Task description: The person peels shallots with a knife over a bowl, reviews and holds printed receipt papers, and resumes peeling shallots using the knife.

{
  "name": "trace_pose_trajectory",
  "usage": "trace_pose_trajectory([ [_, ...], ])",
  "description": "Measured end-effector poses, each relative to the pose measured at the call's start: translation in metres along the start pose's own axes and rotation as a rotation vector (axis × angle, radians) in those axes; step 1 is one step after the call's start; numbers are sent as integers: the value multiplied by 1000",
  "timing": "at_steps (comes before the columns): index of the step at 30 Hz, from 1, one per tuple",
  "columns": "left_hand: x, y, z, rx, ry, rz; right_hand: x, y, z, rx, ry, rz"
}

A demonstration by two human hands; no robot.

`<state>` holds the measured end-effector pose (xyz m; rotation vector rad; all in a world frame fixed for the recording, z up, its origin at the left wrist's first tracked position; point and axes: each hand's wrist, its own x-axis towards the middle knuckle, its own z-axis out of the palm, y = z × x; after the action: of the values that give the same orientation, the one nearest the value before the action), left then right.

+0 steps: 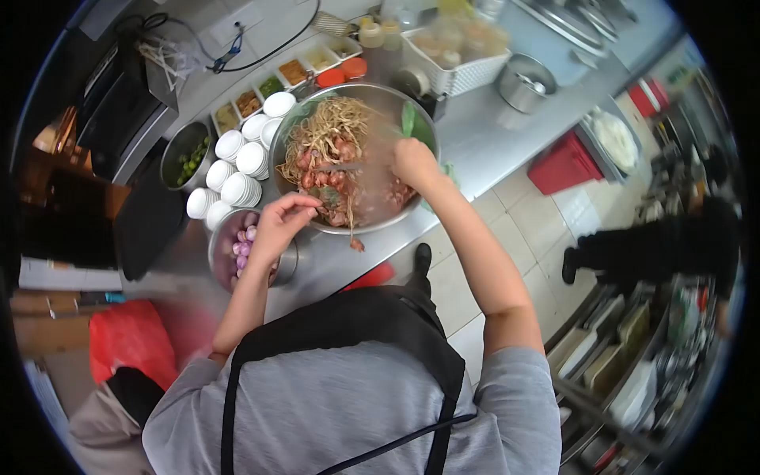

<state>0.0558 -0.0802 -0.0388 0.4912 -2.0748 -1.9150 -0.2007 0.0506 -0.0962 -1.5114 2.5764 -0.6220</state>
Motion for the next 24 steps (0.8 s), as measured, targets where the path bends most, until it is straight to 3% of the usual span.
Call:
trace_pose_trajectory([
  [5,32,7,0,-31,387,-30,27,-1,-16,41,-353,-242],
  [10,47,25,12,2,705,-133,42,9,-26,132,-356,-434],
  [13,44,34,18,9,844,-115,56,12,-42,289,-481,-499],
  [16,32,45,27,98,828,-232,65,16,-55,374,-469,-501],
  [18,32,46,41,506,473,-272,67,18,-64,499,-467,-467],
  [21,44,29,69,488,377,-427,69,14,-81,404,-557,-432],
  [24,66,14,82,697,492,-311,70,11,-86,522,-453,-439],
])
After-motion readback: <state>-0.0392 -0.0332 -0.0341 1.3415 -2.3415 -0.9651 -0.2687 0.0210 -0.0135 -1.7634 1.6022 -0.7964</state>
